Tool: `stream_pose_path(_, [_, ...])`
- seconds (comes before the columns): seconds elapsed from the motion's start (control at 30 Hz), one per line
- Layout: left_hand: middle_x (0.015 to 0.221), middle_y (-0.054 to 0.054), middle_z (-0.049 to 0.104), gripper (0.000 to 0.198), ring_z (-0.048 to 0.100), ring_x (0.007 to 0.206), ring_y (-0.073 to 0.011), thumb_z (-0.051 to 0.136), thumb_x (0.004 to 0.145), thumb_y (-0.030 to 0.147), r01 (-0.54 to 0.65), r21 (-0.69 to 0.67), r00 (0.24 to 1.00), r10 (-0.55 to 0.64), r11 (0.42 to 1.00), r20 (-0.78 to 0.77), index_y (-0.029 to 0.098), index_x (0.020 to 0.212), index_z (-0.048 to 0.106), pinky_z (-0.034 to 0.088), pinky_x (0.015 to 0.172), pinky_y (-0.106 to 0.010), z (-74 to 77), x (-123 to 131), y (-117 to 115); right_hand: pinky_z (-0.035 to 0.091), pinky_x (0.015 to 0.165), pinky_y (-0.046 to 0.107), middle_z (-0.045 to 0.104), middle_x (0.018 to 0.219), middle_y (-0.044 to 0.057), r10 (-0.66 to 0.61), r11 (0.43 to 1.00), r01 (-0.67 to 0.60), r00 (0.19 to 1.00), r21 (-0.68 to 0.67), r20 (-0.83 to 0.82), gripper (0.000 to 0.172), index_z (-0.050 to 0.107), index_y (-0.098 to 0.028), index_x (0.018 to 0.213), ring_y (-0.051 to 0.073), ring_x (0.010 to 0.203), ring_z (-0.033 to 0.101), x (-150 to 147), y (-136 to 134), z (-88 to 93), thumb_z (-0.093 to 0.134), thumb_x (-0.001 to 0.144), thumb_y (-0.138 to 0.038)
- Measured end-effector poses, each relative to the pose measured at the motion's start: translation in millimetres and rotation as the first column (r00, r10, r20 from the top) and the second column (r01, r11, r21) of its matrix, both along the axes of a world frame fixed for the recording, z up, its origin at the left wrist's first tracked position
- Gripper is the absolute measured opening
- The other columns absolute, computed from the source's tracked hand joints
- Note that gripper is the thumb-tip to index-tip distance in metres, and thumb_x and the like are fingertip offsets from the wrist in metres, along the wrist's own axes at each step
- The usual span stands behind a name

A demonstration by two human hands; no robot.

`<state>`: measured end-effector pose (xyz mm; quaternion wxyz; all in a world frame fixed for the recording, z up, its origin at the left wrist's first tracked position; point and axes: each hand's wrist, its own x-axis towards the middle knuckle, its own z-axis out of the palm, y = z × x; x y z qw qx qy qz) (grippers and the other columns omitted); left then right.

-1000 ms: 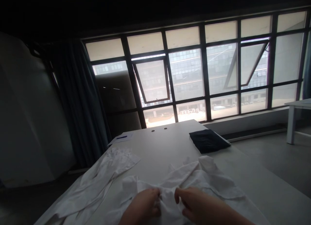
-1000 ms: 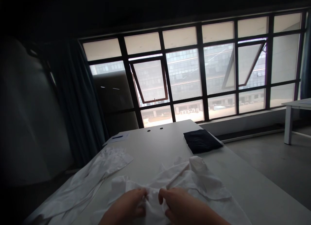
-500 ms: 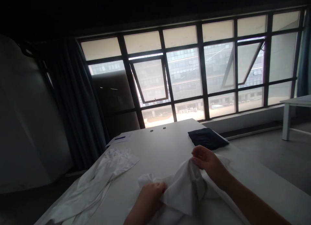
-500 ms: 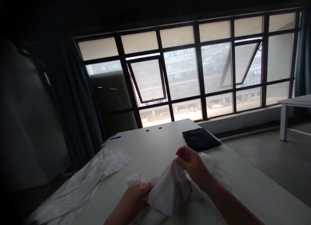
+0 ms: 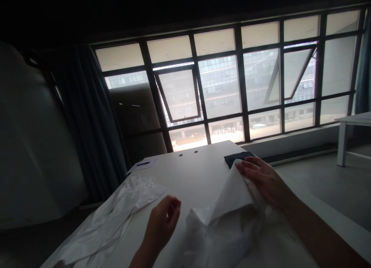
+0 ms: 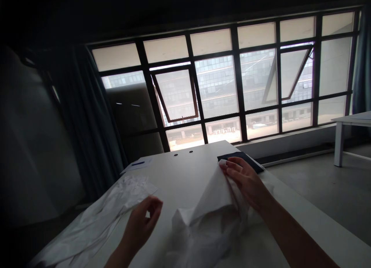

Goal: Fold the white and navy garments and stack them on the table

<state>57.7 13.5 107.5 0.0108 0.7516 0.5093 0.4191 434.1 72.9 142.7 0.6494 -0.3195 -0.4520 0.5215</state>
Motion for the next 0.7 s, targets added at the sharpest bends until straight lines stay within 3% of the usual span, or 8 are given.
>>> stream_pose_path(0.1, [0.080,0.002,0.066,0.011,0.062,0.066,-0.0125,0.052,0.097,0.030,0.137,-0.155,0.965,-0.167,0.978,-0.202,0.025,0.093,0.062,0.050,0.063,-0.021,-14.6,36.8,-7.7,0.056,0.095,0.043,0.062,0.136,0.013,0.101,0.994,-0.114,0.892,0.002,0.441,0.062,0.062,-0.023,0.123,0.032,0.119,0.063,-9.9,7.6,-20.3,0.082,0.070,-0.049])
stream_pose_path(0.2, [0.103,-0.004,0.070,0.017,0.066,0.094,-0.0219,0.064,0.088,0.034,0.152,-0.311,0.907,-0.258,0.938,-0.332,0.027,0.104,0.065,0.052,0.085,-0.033,-51.9,70.4,-7.5,0.050,0.101,0.050,0.046,0.153,0.015,0.041,0.985,-0.157,0.585,0.064,0.810,0.062,0.063,-0.024,0.125,0.035,0.123,0.059,-10.5,15.2,-47.4,0.078,0.069,-0.047])
stream_pose_path(0.3, [0.147,-0.015,0.051,0.087,0.051,0.130,-0.0361,0.083,0.069,0.053,0.112,-0.547,0.878,-0.341,0.830,-0.337,0.025,0.144,0.048,0.041,0.110,-0.045,-100.5,89.9,1.2,0.045,0.102,0.051,0.045,0.150,0.019,-0.069,0.977,-0.178,0.266,0.120,0.962,0.059,0.064,-0.019,0.120,0.037,0.121,0.058,-8.0,16.9,-66.3,0.079,0.067,-0.039])
stream_pose_path(0.33, [0.153,-0.016,0.045,0.095,0.046,0.135,-0.0374,0.082,0.069,0.054,0.076,-0.594,0.877,-0.337,0.801,-0.342,0.023,0.150,0.041,0.037,0.114,-0.046,-113.7,92.7,4.5,0.047,0.099,0.049,0.050,0.143,0.020,-0.075,0.980,-0.169,0.180,0.106,0.981,0.056,0.065,-0.017,0.115,0.036,0.115,0.061,-7.7,16.9,-70.2,0.080,0.066,-0.039])
stream_pose_path(0.4, [0.152,-0.014,0.046,0.083,0.044,0.136,-0.0344,0.076,0.078,0.048,0.049,-0.610,0.869,-0.335,0.791,-0.364,0.024,0.149,0.042,0.033,0.116,-0.044,-129.4,93.7,10.0,0.048,0.093,0.045,0.055,0.132,0.021,-0.081,0.989,-0.121,0.029,0.084,0.996,0.052,0.066,-0.015,0.107,0.034,0.107,0.062,-7.8,17.9,-76.4,0.082,0.062,-0.036])
stream_pose_path(0.53, [0.127,-0.009,0.064,0.027,0.060,0.113,-0.0245,0.053,0.092,0.022,-0.040,-0.541,0.835,-0.269,0.840,-0.479,0.026,0.117,0.063,0.044,0.099,-0.033,-119.7,84.3,14.7,0.047,0.089,0.041,0.062,0.120,0.014,-0.120,0.990,-0.088,-0.107,0.111,0.987,0.028,0.071,-0.019,0.089,0.033,0.108,0.059,-8.0,26.6,-88.3,0.078,0.061,-0.020])
stream_pose_path(0.6, [0.116,-0.008,0.068,0.022,0.063,0.104,-0.0229,0.051,0.090,0.017,-0.090,-0.477,0.828,-0.201,0.874,-0.524,0.024,0.106,0.065,0.046,0.090,-0.031,-104.8,75.8,15.8,0.047,0.085,0.039,0.066,0.107,0.011,-0.125,0.987,-0.113,-0.093,0.114,0.988,0.008,0.071,-0.019,0.077,0.029,0.099,0.062,-7.5,31.7,-91.7,0.068,0.071,-0.015])
stream_pose_path(0.7, [0.101,-0.005,0.071,0.017,0.065,0.095,-0.0222,0.054,0.084,0.014,-0.166,-0.406,0.839,-0.088,0.899,-0.537,0.023,0.095,0.064,0.044,0.080,-0.029,-80.7,57.5,17.6,0.045,0.083,0.037,0.066,0.101,0.013,-0.167,0.980,-0.120,-0.042,0.161,0.985,0.015,0.070,-0.018,0.078,0.026,0.095,0.063,-5.7,35.0,-87.9,0.056,0.082,-0.013])
